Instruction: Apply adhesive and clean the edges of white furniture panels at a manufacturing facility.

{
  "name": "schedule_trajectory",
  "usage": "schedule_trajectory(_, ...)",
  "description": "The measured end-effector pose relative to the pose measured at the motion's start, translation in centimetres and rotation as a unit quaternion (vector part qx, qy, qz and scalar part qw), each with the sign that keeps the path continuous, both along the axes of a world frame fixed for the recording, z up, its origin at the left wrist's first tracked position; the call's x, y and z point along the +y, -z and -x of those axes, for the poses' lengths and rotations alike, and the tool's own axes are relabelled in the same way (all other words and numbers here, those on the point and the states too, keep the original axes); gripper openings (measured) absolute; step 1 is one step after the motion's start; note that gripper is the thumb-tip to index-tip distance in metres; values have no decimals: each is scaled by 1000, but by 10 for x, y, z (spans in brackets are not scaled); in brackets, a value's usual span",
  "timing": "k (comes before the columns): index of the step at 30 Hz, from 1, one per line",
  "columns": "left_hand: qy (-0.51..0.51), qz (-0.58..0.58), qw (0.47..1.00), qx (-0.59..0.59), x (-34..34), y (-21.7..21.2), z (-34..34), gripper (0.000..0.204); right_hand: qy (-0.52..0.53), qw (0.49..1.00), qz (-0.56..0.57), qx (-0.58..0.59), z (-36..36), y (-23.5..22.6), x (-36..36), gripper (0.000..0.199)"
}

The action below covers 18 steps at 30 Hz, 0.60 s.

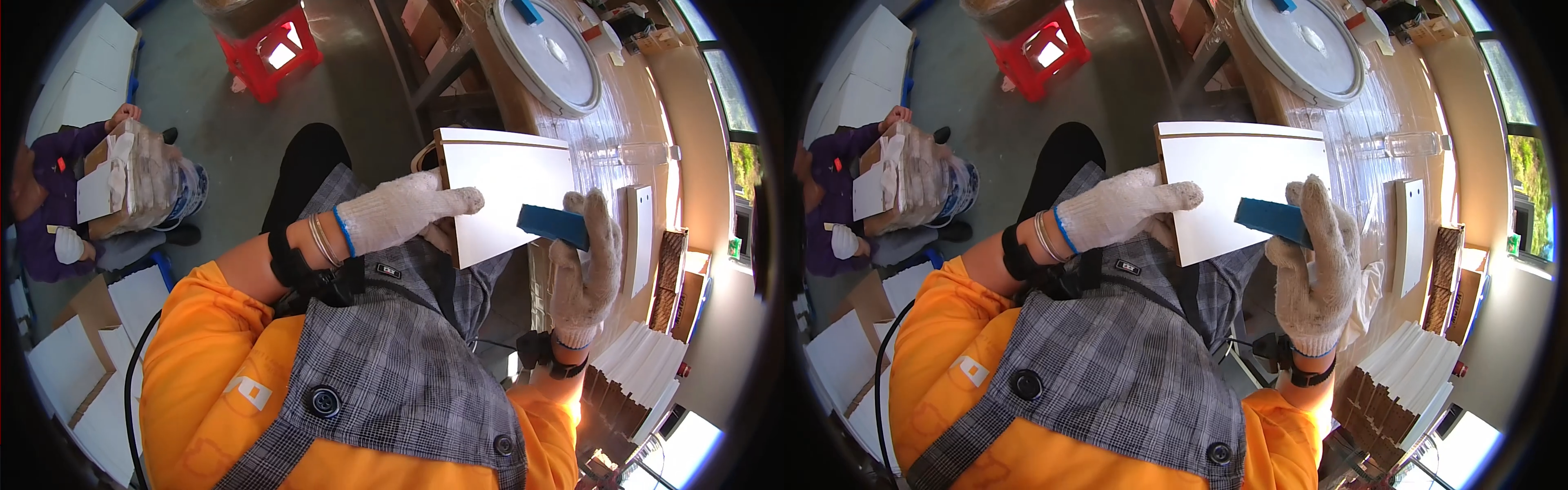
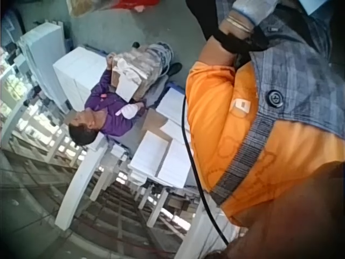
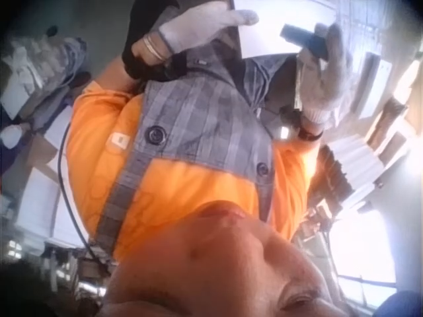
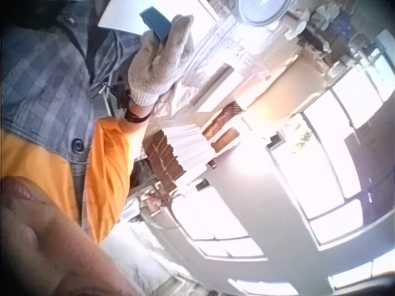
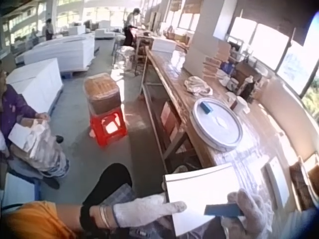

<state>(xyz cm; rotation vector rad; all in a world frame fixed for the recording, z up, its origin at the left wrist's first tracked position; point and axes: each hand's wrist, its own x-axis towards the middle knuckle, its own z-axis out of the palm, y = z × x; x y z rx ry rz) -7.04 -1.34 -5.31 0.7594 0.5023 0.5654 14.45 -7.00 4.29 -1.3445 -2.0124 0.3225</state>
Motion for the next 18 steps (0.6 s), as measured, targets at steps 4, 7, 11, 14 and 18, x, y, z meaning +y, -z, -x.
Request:
schedule_trajectory(4, -19, -5, 1000, 13, -1, 3, 0, 58, 74, 991, 45, 107, -20, 9, -24, 51)
schedule_trajectory(7, -28, -17, 999, 31, -2, 3, 1, 58, 154, 972, -16, 179, -34, 15, -38, 52)
schedule_trajectory(11, -43, -17, 998, 45, -4, -2, -2, 58, 248, 932, -9, 264, -50, 14, -54, 59)
schedule_trajectory(14, -35, -150, 978, 138, -3, -5, -3, 56, 263, 895, -19, 360, -62, 4, -65, 53)
schedule_trajectory(18, -84, -405, 888, 201, -9, -7, -7, 38, 270, 887, -119, 356, -83, -12, -73, 58)
